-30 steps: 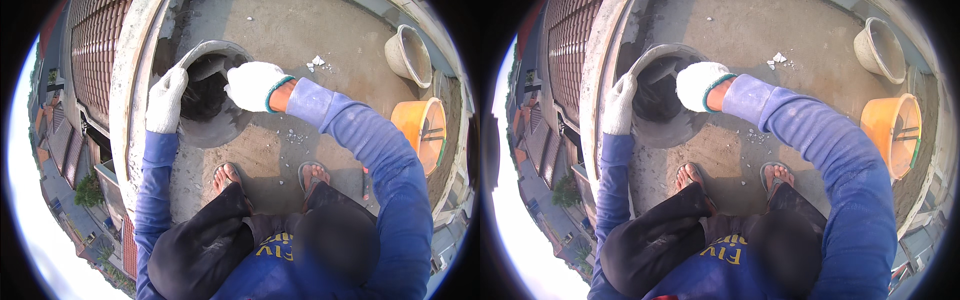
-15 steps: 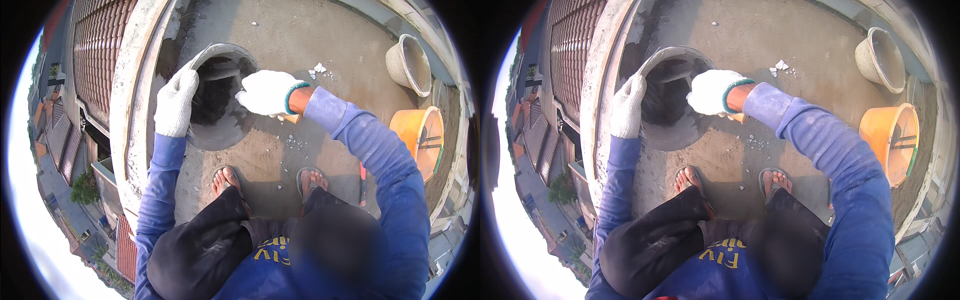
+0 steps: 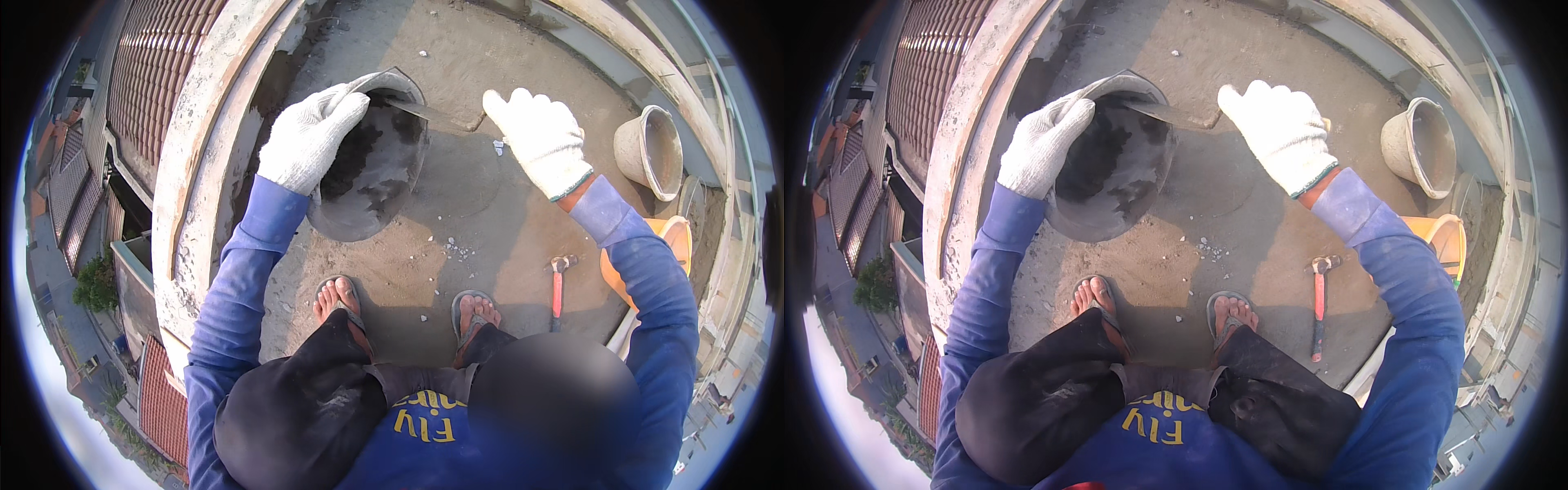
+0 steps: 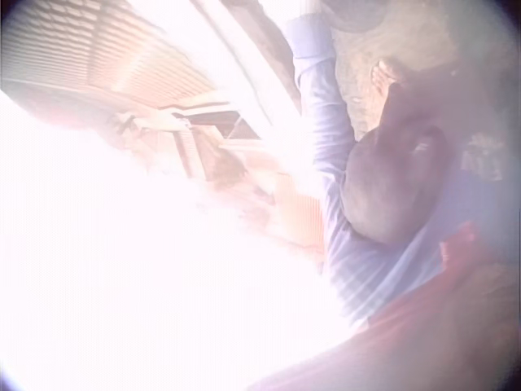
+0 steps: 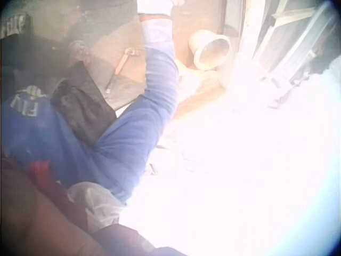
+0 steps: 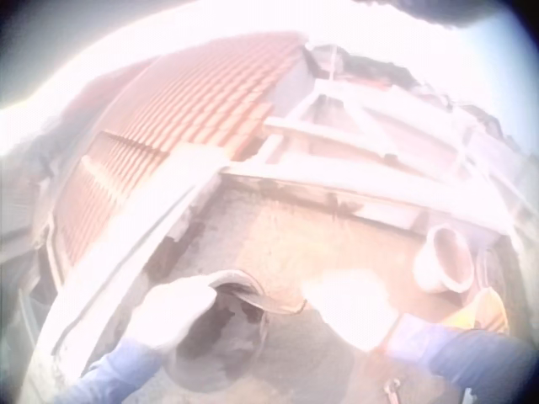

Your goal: The person places rectangular roof tiles onto a curved roof edge, secures them with a hammer and nails, and applies mortar along the edge using a trowel. The person retrieves nails from a bucket and repeatedly hammers them into the tiles to fasten them in place.

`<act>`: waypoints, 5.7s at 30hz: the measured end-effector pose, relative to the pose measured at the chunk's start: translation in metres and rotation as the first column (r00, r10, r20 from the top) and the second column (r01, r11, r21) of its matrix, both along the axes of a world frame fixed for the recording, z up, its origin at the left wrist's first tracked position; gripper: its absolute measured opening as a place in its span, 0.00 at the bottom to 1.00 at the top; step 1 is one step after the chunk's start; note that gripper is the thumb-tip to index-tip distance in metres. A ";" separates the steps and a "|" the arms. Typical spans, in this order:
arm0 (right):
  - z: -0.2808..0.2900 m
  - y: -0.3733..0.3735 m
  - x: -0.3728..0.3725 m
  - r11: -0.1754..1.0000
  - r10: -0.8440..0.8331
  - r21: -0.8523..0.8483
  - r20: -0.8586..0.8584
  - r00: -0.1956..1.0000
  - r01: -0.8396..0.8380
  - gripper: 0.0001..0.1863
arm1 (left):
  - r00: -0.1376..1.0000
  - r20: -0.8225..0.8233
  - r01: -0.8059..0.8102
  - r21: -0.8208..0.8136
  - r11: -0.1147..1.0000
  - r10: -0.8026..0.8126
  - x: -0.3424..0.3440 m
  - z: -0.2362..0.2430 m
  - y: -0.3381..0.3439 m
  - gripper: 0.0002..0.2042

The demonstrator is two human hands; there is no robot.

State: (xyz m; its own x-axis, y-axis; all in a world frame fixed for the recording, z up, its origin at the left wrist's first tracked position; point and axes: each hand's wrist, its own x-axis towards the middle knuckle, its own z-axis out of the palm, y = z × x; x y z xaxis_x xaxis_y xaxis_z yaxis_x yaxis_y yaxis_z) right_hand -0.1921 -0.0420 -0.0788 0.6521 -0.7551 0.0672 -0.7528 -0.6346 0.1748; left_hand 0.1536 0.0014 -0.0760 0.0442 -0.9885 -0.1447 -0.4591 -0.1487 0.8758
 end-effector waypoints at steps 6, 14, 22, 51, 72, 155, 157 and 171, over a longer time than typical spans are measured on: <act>-0.060 0.035 -0.028 0.975 -0.006 0.221 0.033 0.999 -0.002 0.13 | 0.910 0.331 0.235 0.078 0.969 -0.248 -0.039 0.015 -0.024 0.25; -0.073 0.081 -0.034 0.666 -0.252 0.701 -0.112 0.961 0.256 0.18 | 0.846 0.466 0.293 -0.004 0.956 -0.258 -0.047 0.004 -0.035 0.28; -0.092 0.063 -0.044 0.619 -0.275 0.763 -0.011 0.961 0.186 0.24 | 0.883 0.402 0.270 -0.009 0.963 -0.244 -0.042 -0.006 -0.024 0.27; -0.048 0.021 0.087 0.720 0.009 0.682 0.173 0.985 -0.127 0.19 | 0.993 -0.023 0.113 -0.063 0.992 -0.114 0.010 0.001 0.004 0.22; -0.046 0.069 0.140 0.182 -0.288 0.950 0.298 0.910 -0.253 0.32 | 0.914 -0.206 -0.369 -0.058 0.928 0.350 0.058 -0.033 0.064 0.22; -0.151 0.014 0.295 0.218 -0.958 0.912 0.268 0.103 -0.347 0.29 | 0.348 0.898 -0.606 -0.004 0.795 0.269 0.365 -0.086 -0.117 0.52; -0.145 -0.018 0.285 0.183 -0.981 0.910 0.193 -0.010 -0.372 0.27 | 0.404 0.845 -0.513 -0.109 0.851 0.351 0.336 -0.081 -0.100 0.50; -0.156 0.066 0.310 0.420 -0.631 0.894 0.411 0.657 -0.157 0.23 | 0.470 0.883 0.407 -0.226 0.885 0.009 0.146 0.001 -0.102 0.31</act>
